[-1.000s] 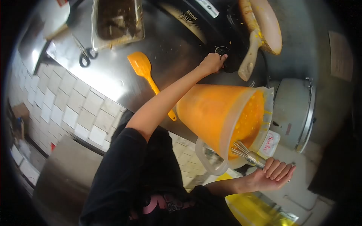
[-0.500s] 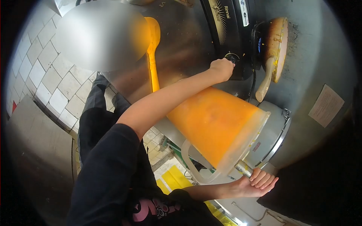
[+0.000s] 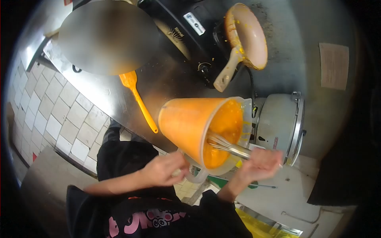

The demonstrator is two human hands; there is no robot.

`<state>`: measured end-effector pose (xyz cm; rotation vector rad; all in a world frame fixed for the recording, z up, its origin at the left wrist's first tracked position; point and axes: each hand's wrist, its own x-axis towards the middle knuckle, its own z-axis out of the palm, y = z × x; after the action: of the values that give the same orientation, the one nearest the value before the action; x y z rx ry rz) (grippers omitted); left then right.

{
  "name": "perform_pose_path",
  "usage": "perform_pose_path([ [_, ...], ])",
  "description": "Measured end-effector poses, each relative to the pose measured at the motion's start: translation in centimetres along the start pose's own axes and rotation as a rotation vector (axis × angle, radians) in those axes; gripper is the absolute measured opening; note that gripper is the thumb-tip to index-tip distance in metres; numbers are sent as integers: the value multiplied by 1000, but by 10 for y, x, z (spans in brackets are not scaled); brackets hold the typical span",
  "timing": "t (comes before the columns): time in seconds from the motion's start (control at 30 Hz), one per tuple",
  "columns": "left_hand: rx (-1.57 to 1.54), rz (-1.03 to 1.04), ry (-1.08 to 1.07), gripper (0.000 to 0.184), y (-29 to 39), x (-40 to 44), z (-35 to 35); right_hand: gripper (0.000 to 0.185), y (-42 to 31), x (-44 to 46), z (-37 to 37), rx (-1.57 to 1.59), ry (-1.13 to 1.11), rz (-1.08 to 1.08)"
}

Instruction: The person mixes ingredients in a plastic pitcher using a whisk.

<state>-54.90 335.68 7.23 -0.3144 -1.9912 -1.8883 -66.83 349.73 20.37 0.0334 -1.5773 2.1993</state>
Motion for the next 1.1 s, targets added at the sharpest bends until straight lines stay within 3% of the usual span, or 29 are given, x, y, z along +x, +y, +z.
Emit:
perform_pose_path([
  [0.03, 52, 138, -26, 21, 6, -1, 8, 39, 4, 0, 0, 13, 14, -9],
  [0.1, 69, 167, -57, 28, 11, 0, 19, 40, 8, -5, -4, 77, -365, 229],
  [0.17, 7, 146, -185, 36, 4, -7, 31, 40, -13, 6, -3, 99, -333, 202],
  [0.2, -135, 117, -193, 30, 2, -2, 34, 41, -19, 10, 0, 124, -316, 162],
  [0.3, -109, 53, -347, 32, -5, -3, 42, 42, -20, 6, 5, 146, -232, 106],
  [0.43, -98, 128, -336, 37, -15, -5, 51, 41, -6, -2, 10, 20, -157, 179],
  [0.47, -89, 133, -315, 40, -14, -4, 51, 41, -15, 5, 7, 90, -290, 150],
  [0.57, -137, 168, -241, 42, -15, -5, 53, 41, 1, 0, -3, 122, -361, 193],
  [0.7, -87, 139, -301, 44, -17, -5, 52, 43, -15, 5, 5, 2, -264, 110],
  [0.8, -87, 151, -303, 47, -17, -7, 52, 43, 14, -19, 11, -51, -280, 164],
  [0.97, -114, 169, -294, 50, -20, -7, 53, 42, 1, -9, 4, 45, -247, 86],
  [1.03, -131, 172, -314, 50, -20, -8, 55, 42, 18, -22, 11, -49, -356, 216],
  [1.1, -125, 161, -311, 50, -21, -6, 53, 41, 0, -21, 17, -43, -290, 147],
])
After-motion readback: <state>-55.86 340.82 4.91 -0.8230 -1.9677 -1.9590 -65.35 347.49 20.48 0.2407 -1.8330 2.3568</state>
